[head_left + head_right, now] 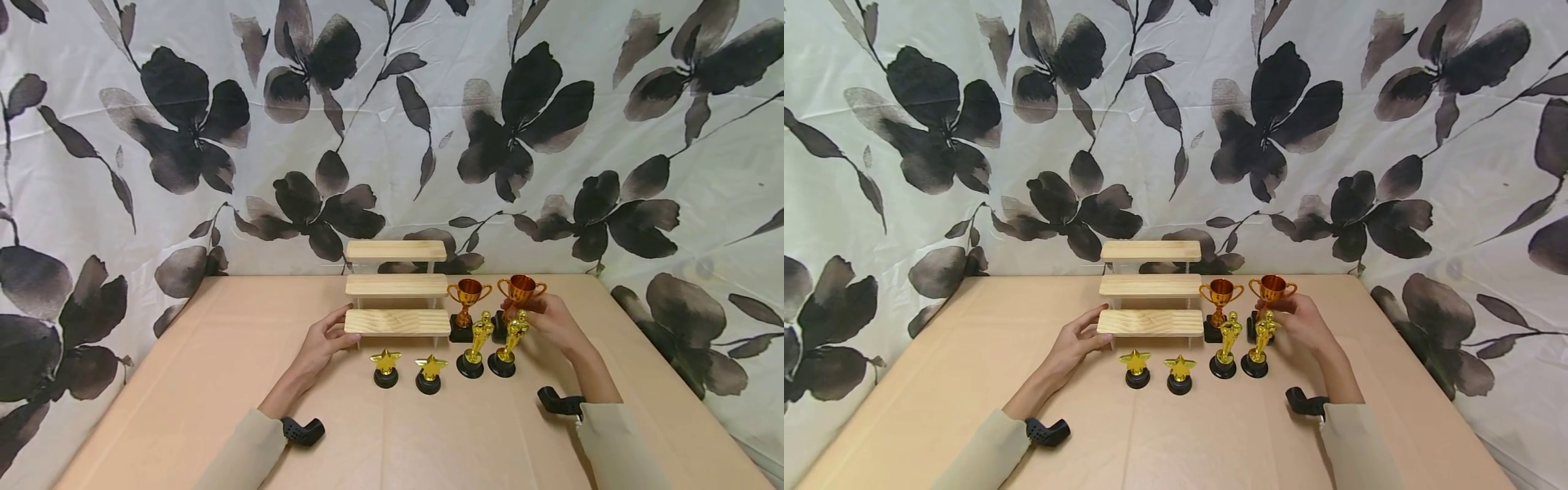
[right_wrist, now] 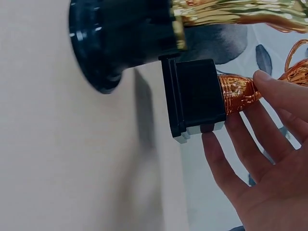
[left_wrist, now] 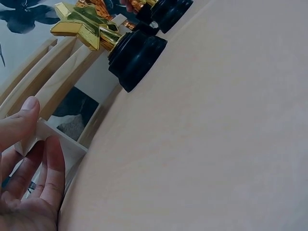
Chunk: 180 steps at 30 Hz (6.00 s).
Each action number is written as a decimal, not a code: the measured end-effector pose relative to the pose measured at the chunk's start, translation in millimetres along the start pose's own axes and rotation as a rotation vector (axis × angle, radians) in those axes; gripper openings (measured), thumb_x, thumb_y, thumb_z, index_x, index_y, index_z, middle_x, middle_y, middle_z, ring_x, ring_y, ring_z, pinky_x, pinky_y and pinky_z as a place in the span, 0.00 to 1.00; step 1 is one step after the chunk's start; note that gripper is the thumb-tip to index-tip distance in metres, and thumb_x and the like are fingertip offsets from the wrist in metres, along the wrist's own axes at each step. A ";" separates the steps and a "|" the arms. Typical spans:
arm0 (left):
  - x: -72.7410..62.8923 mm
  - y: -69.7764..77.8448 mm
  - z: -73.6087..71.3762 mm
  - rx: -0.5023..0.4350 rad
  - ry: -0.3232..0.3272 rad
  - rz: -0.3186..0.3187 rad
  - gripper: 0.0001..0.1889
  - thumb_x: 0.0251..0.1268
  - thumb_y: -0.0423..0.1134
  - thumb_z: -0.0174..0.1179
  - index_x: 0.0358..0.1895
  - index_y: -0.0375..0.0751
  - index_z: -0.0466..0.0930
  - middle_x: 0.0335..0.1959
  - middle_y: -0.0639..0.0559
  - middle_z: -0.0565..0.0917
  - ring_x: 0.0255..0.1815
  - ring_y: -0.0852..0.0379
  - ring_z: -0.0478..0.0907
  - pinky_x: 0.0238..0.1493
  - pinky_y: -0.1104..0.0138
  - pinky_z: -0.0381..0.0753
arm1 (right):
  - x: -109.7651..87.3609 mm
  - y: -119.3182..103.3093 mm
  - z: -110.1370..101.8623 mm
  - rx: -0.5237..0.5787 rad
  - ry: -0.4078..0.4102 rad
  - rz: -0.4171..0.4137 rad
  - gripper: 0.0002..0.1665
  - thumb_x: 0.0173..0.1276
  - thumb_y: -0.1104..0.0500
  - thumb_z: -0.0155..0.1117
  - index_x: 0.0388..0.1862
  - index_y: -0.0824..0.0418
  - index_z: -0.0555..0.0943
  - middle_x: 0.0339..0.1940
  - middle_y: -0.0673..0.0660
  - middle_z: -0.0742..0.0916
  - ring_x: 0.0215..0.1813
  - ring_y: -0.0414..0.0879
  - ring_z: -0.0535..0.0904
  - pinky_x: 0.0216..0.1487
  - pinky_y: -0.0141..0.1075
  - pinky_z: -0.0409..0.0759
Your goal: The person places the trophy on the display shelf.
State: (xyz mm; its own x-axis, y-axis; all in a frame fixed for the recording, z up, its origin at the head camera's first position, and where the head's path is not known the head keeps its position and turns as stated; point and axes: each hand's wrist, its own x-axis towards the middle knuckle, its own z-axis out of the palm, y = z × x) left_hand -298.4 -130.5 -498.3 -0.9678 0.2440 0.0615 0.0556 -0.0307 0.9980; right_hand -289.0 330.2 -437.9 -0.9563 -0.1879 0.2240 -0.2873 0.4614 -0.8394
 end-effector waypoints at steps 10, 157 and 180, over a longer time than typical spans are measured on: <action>-0.7 -0.2 -0.6 0.006 -0.017 0.004 0.39 0.67 0.31 0.69 0.79 0.39 0.62 0.63 0.39 0.75 0.46 0.61 0.84 0.44 0.66 0.89 | -1.7 -20.6 -9.1 -0.047 0.066 -0.041 0.14 0.75 0.65 0.64 0.53 0.73 0.85 0.49 0.70 0.90 0.46 0.27 0.85 0.50 0.19 0.81; -2.9 0.3 -3.2 0.006 -0.027 0.034 0.39 0.65 0.28 0.69 0.78 0.36 0.63 0.44 0.50 0.84 0.40 0.59 0.84 0.42 0.67 0.89 | 49.8 -195.3 26.7 -0.256 0.056 -0.316 0.13 0.72 0.61 0.70 0.52 0.65 0.87 0.46 0.61 0.92 0.49 0.54 0.89 0.49 0.23 0.82; -3.5 -2.2 -1.2 -0.002 -0.023 0.027 0.39 0.66 0.29 0.69 0.78 0.35 0.62 0.43 0.53 0.85 0.40 0.61 0.84 0.41 0.69 0.87 | 85.6 -200.4 47.0 -0.240 -0.001 -0.250 0.15 0.72 0.61 0.70 0.53 0.68 0.84 0.50 0.67 0.90 0.54 0.60 0.88 0.60 0.55 0.85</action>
State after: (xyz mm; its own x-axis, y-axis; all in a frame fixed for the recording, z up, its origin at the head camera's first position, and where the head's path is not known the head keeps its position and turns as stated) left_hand -295.4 -132.5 -500.7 -0.9601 0.2654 0.0884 0.0808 -0.0393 0.9960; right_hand -310.7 180.9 -273.8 -0.8545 -0.3217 0.4078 -0.5176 0.5920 -0.6178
